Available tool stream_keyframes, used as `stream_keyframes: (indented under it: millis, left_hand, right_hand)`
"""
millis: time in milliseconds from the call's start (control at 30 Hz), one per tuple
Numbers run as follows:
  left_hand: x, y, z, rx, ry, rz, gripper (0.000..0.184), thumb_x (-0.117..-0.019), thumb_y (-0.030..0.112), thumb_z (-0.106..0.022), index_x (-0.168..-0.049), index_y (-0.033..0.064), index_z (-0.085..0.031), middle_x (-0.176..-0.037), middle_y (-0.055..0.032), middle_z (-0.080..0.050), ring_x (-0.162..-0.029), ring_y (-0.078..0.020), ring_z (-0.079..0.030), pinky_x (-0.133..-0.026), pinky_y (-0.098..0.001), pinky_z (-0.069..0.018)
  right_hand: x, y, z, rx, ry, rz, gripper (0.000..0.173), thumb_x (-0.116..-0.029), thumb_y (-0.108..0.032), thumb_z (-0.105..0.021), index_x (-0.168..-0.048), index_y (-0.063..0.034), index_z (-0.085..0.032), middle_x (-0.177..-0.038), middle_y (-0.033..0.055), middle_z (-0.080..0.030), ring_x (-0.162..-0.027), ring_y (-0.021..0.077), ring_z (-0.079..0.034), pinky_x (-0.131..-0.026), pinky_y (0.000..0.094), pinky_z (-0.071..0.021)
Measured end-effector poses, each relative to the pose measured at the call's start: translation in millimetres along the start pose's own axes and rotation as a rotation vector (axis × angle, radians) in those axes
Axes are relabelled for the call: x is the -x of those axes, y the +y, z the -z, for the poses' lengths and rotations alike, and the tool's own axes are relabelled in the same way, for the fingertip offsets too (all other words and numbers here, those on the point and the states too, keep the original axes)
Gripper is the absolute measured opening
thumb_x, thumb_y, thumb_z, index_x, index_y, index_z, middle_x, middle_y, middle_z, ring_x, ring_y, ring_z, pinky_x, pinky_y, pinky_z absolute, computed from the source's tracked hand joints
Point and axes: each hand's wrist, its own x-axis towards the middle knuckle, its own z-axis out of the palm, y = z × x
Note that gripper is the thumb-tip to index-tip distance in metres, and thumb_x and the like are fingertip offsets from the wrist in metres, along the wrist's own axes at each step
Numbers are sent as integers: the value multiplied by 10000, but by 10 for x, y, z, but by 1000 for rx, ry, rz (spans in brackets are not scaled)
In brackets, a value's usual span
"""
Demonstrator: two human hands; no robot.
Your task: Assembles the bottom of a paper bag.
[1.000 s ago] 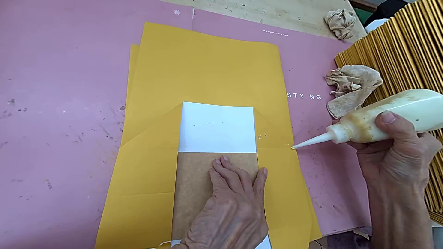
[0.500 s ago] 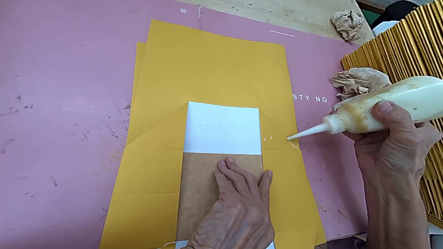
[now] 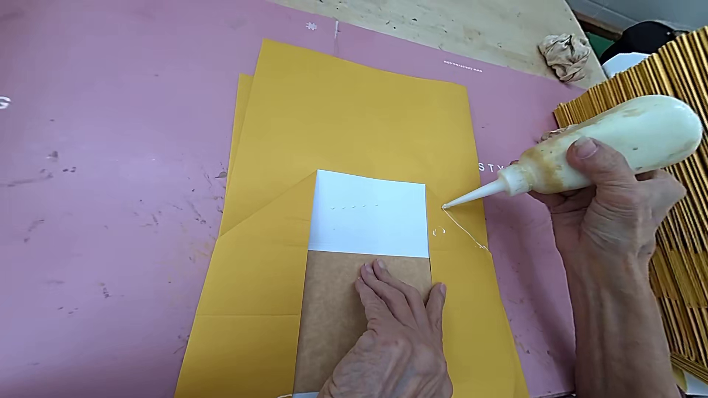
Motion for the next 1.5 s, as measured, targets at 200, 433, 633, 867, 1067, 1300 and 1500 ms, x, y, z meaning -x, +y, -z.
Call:
stream_keyframes:
  millis: [200, 433, 633, 867, 1067, 1300, 1500]
  left_hand:
    - [-8, -3, -15, -24, 28, -7, 500, -1000, -95, -346, -1470, -34, -506, -971, -352, -658, -857, -500, -694, -745, -511, -550]
    - [-3, -9, -15, -34, 19, -13, 507, -1009, -94, -318, -1471, -16, -514, -963, -329, -655, -805, -458, -682, -714, -484, -537]
    - [-11, -7, -3, -29, 8, -14, 501, -1005, -94, -342, -1479, -33, -493, -1017, -373, -651, -897, -520, -690, -755, -518, -555]
    - [-15, 3, 11, -6, -13, -13, 486, -1012, -81, -346, -1474, -49, -489, -1037, -374, -649, -914, -525, -689, -789, -542, -548]
    - [-25, 10, 22, 14, -43, -5, 491, -1022, -61, -338, -1496, -35, -467, -1062, -387, -635, -936, -538, -681, -823, -557, -541]
    - [-32, 28, 23, 42, -28, 20, 479, -1016, -62, -356, -1472, -36, -502, -1094, -391, -641, -944, -539, -681, -810, -541, -541]
    - [-45, 40, 51, 82, -30, 44, 467, -998, -70, -404, -1447, -44, -529, -1132, -402, -639, -986, -551, -676, -825, -546, -544]
  right_hand:
    - [-157, -17, -222, 31, 39, 24, 311, -904, -110, -704, -1139, -168, -510, -908, -69, -723, -747, 123, -756, -645, 312, -670]
    - [-249, -20, -347, 18, 42, 14, 291, -919, -150, -705, -1129, -140, -504, -872, -36, -722, -733, 155, -759, -644, 336, -677]
    - [-171, -53, -203, -7, 12, -33, 236, -988, -218, -660, -1169, -188, -512, -949, -72, -721, -800, 110, -755, -714, 287, -663]
    - [-58, 42, -112, -41, -31, -5, 317, -945, -162, -716, -1192, -181, -518, -980, -20, -716, -761, 163, -759, -664, 327, -668]
    - [-136, 29, -343, 5, 50, -18, 334, -920, -172, -735, -1167, -195, -512, -931, -58, -724, -741, 146, -761, -635, 328, -669]
    - [-99, 17, -562, -24, 31, -59, 283, -946, -148, -709, -1158, -193, -528, -921, -65, -729, -740, 122, -759, -634, 294, -662]
    - [-54, 4, -772, -9, -19, -56, 272, -936, -158, -716, -1142, -187, -540, -902, -81, -732, -732, 99, -752, -633, 274, -656]
